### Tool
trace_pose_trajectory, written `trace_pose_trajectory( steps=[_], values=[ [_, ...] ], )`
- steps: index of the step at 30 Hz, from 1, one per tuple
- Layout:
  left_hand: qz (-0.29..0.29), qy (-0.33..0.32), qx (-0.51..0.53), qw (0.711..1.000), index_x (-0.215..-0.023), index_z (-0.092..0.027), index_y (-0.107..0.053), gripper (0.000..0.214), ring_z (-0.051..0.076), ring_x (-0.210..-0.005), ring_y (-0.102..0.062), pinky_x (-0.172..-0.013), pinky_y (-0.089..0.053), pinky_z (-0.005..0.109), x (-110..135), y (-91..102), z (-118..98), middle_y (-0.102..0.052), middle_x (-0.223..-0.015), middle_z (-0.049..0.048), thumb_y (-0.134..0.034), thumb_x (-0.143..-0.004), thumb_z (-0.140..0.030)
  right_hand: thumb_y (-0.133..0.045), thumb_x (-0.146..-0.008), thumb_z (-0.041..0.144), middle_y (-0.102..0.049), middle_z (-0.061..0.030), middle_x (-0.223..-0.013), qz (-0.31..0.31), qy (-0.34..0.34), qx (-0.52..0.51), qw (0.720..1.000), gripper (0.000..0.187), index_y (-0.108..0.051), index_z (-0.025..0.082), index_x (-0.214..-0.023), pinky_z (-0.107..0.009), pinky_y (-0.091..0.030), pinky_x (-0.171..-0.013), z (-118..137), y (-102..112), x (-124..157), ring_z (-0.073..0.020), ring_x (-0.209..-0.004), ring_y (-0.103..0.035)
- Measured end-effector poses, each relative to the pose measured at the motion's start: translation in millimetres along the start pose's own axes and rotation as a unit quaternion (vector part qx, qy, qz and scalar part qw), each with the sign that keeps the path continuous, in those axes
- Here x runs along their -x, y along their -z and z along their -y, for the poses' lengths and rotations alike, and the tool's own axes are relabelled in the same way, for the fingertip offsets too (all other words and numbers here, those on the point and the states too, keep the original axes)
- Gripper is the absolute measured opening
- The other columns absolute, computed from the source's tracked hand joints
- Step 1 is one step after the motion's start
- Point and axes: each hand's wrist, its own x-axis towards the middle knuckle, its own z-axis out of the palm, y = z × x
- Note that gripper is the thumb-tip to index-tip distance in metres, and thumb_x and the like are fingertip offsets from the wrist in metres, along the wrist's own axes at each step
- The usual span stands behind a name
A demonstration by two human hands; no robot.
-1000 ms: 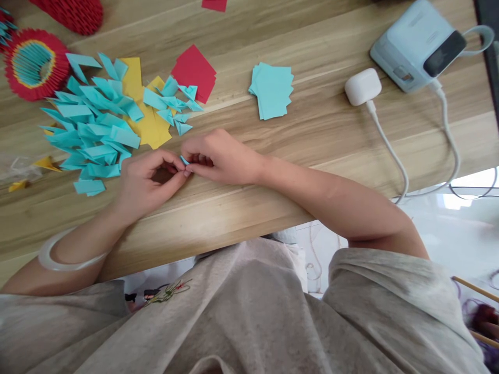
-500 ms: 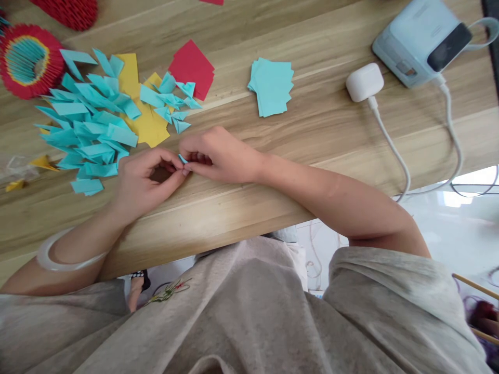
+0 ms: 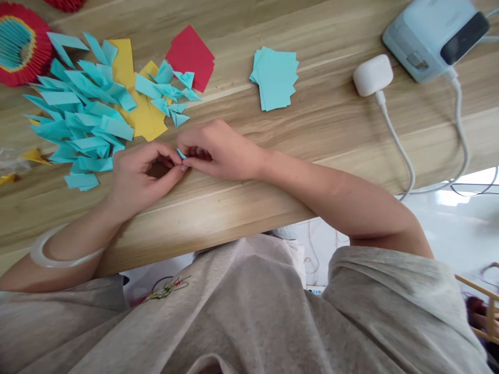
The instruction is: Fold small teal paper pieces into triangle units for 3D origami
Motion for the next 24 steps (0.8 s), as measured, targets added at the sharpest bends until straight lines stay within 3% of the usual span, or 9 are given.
trace_pose_trajectory(
  steps=[7,24],
  values=[
    [0.020,0.041,-0.013,0.999,-0.083,-0.025,-0.060,0.006,0.012,-0.065,-0.062,-0.059,-0.051,0.027,1.0,1.5,-4.0,-0.065,-0.075,-0.0034,-0.063,-0.087,-0.028,-0.044,-0.098,0.030,-0.060,0.0004,-0.083,0.013,-0.026,0.008,1.000,0.022,-0.057,0.013,-0.092,-0.021,-0.040,-0.071,4.2,2.8,-2.9,-0.0048,-0.072,-0.047],
    [0.017,0.044,-0.008,0.999,-0.082,-0.026,-0.060,0.007,0.011,-0.061,-0.059,-0.055,-0.048,0.027,0.8,0.8,-3.1,-0.064,-0.073,-0.0036,-0.066,-0.085,-0.027,-0.044,-0.097,0.029,-0.060,0.0009,-0.084,0.004,-0.026,0.007,1.000,0.025,-0.061,0.011,-0.094,-0.019,-0.037,-0.069,1.6,1.3,-2.3,-0.0032,-0.072,-0.045]
  ],
)
